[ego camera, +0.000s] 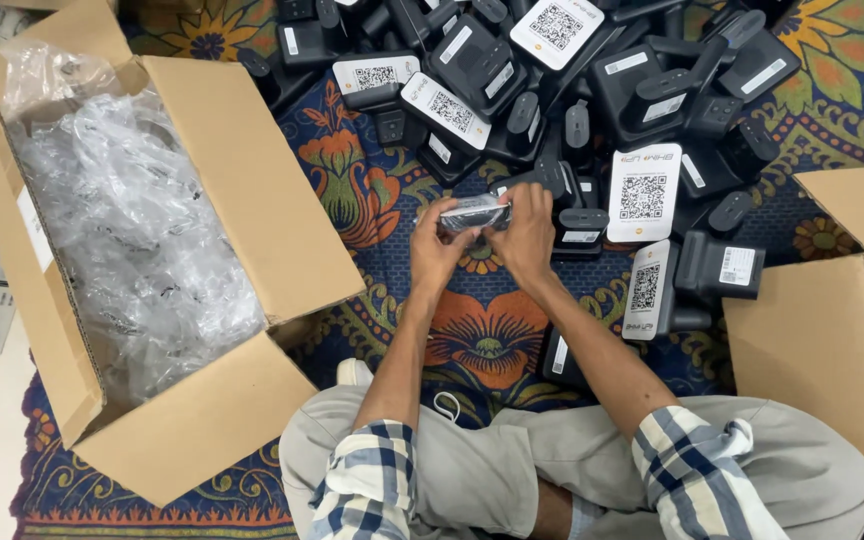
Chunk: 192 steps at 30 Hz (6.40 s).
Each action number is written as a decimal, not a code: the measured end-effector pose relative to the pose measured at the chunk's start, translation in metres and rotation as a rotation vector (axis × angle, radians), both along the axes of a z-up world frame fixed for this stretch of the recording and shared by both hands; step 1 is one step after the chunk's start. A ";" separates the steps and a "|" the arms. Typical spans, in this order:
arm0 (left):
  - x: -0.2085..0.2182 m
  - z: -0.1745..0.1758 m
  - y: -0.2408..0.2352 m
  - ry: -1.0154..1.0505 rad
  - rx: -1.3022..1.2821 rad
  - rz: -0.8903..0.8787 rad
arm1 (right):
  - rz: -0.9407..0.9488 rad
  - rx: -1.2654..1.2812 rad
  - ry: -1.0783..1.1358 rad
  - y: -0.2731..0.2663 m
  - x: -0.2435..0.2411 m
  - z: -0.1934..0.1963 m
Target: The person packs electronic payment terminals into plastic bags and then places them into cardboard boxes.
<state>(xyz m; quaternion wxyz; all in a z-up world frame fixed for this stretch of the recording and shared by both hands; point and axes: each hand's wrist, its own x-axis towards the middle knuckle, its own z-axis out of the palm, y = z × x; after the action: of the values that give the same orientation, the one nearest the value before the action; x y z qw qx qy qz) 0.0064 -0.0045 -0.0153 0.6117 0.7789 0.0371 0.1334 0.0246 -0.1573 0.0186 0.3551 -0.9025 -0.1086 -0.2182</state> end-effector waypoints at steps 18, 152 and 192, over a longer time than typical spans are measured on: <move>0.014 -0.028 0.002 -0.026 0.116 0.246 | 0.411 0.548 0.424 -0.011 0.009 -0.048; -0.066 0.070 -0.550 -0.621 0.968 -1.246 | -0.552 0.738 0.260 -0.771 -0.115 -0.066; -0.040 0.143 -0.159 -0.542 0.546 -0.442 | 0.409 -0.111 -0.030 -0.188 -0.031 0.138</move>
<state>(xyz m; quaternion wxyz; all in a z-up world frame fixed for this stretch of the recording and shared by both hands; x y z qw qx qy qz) -0.0331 -0.1635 0.1278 0.3851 0.8379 -0.3287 0.2037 -0.0059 -0.3458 0.1563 0.3402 -0.8765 -0.3064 -0.1487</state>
